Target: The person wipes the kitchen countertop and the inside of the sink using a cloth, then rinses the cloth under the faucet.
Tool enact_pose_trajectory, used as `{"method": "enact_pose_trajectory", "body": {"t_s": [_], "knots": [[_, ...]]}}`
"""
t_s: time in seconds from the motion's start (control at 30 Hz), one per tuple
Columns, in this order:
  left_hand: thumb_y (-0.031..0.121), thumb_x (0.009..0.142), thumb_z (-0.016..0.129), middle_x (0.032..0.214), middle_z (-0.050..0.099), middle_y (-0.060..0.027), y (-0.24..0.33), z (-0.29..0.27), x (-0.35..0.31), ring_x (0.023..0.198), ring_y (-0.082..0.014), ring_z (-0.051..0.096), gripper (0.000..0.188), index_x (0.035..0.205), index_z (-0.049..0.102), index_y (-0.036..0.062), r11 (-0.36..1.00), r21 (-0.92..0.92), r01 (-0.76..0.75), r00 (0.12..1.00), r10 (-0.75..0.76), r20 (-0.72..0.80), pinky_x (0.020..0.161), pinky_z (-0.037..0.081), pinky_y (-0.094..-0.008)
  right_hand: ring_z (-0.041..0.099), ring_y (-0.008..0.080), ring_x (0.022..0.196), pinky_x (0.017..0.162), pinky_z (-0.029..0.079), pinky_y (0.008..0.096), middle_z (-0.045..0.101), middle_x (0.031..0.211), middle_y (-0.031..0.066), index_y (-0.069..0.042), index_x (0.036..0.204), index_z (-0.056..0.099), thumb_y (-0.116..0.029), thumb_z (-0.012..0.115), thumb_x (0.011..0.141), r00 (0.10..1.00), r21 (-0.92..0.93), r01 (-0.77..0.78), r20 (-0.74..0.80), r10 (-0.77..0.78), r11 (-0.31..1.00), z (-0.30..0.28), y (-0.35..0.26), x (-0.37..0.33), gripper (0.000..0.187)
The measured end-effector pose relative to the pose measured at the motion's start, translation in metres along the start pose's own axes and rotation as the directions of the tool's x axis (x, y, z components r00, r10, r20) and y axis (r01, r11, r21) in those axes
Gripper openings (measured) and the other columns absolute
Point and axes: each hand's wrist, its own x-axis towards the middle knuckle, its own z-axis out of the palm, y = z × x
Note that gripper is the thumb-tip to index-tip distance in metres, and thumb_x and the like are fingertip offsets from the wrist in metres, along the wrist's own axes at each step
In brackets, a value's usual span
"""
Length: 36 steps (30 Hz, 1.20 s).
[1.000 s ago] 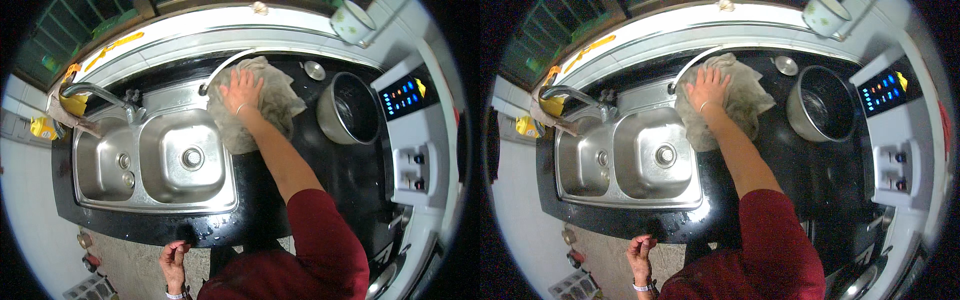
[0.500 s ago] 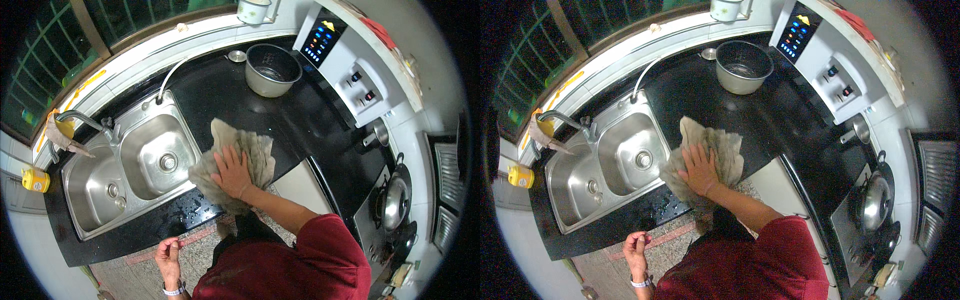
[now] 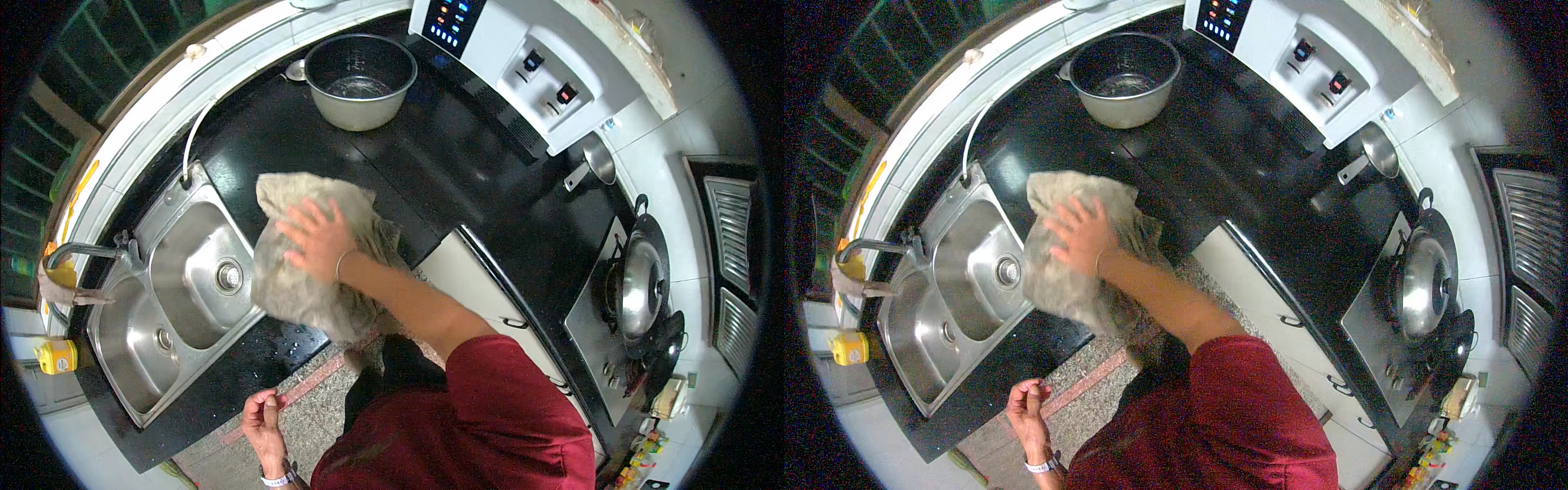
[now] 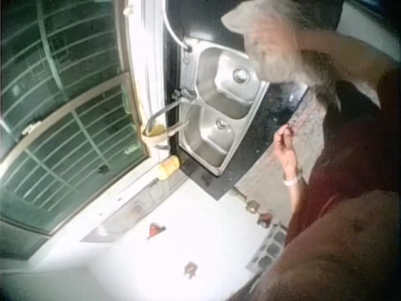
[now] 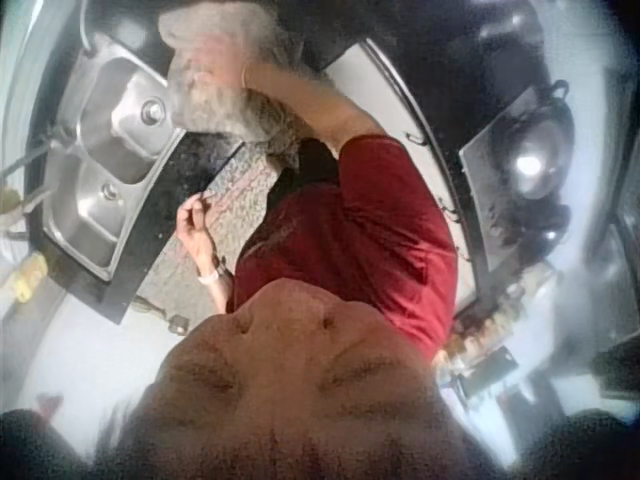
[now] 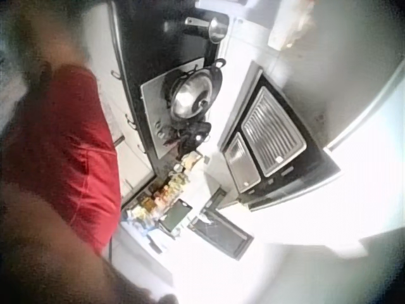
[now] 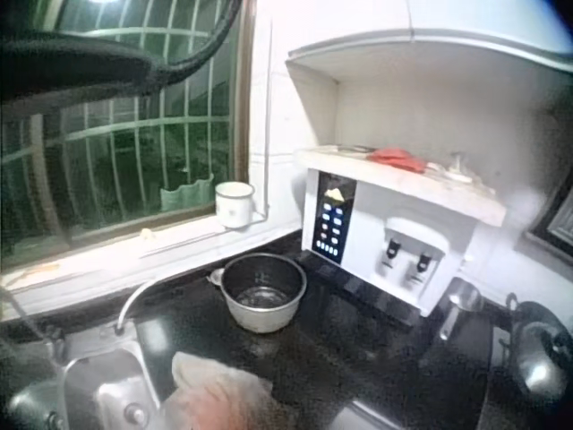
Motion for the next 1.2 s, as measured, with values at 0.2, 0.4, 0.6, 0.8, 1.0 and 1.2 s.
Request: {"method": "enact_pose_trajectory", "body": {"t_s": [0.2, 0.4, 0.6, 0.8, 1.0, 1.2], "knots": [[0.007, 0.096, 0.061, 0.094, 0.067, -0.0050, -0.002, 0.039, -0.001, 0.083, -0.0155, 0.067, 0.010, 0.102, 0.066, 0.0011, 1.000, 0.019, 0.001, 1.000, -0.001, 0.025, 0.079, 0.054, -0.0295, 0.036, 0.0295, 0.138, 0.107, 0.028, 0.0639, 0.044, 0.145, 0.0085, -0.023, 0.137, 0.052, -0.049, 0.053, 0.092, 0.952, -0.330, -0.288, 0.005, 0.307, 0.899, -0.071, 0.167, 0.002, 0.052], [0.007, 0.097, 0.060, 0.097, 0.066, -0.0052, 0.000, 0.062, -0.021, 0.086, -0.0163, 0.067, 0.012, 0.104, 0.066, -0.0003, 0.999, -0.002, 0.051, 0.998, -0.051, 0.042, 0.082, 0.053, -0.0293, 0.024, 0.0290, 0.147, 0.115, 0.020, 0.0575, 0.029, 0.159, 0.0077, -0.027, 0.152, 0.031, -0.056, 0.032, 0.099, 0.663, -0.505, -0.644, 0.005, 0.749, 0.574, -0.157, 0.298, -0.085, 0.061], [0.005, 0.097, 0.058, 0.100, 0.067, -0.0059, -0.026, 0.039, -0.037, 0.092, -0.0156, 0.066, 0.014, 0.108, 0.065, -0.0009, 0.992, -0.093, 0.086, 0.996, -0.086, 0.012, 0.084, 0.053, -0.0288, 0.017, 0.0331, 0.149, 0.115, 0.015, 0.0620, 0.021, 0.162, 0.0081, -0.030, 0.156, 0.019, -0.052, 0.031, 0.101, 0.704, -0.569, -0.582, 0.005, 0.710, 0.580, -0.127, 0.291, -0.116, 0.060], [0.004, 0.097, 0.058, 0.101, 0.067, -0.0053, -0.067, 0.001, -0.054, 0.093, -0.0166, 0.067, 0.011, 0.104, 0.065, 0.0000, 0.988, -0.116, 0.099, 0.995, -0.098, 0.022, 0.085, 0.054, -0.0292, 0.021, 0.0335, 0.148, 0.115, 0.017, 0.0614, 0.024, 0.161, 0.0091, -0.022, 0.155, 0.025, -0.041, 0.054, 0.094, 0.925, -0.611, -0.173, 0.168, 0.340, 0.773, -0.064, 0.124, -0.103, 0.071], [0.004, 0.096, 0.060, 0.096, 0.068, -0.0046, -0.092, -0.056, -0.082, 0.088, -0.0125, 0.066, 0.011, 0.105, 0.065, -0.0004, 0.971, -0.237, 0.025, 0.991, -0.055, -0.123, 0.081, 0.052, -0.0262, 0.019, 0.0362, 0.147, 0.114, 0.013, 0.0642, 0.024, 0.158, 0.0199, -0.011, 0.152, 0.030, -0.047, 0.054, 0.092, 0.914, -0.367, 0.110, 0.403, 0.051, 0.924, -0.029, -0.074, -0.083, 0.074], [0.003, 0.097, 0.058, 0.094, 0.067, -0.0048, -0.138, -0.141, -0.126, 0.086, -0.0148, 0.067, 0.012, 0.105, 0.065, -0.0007, 0.937, -0.342, 0.072, 0.931, -0.186, -0.315, 0.080, 0.053, -0.0274, 0.026, 0.0402, 0.142, 0.111, 0.017, 0.0661, 0.034, 0.150, 0.0215, -0.007, 0.146, 0.038, -0.053, 0.056, 0.086, 0.836, -0.013, 0.384, 0.430, -0.341, 0.923, 0.031, -0.268, -0.066, 0.078]]}}
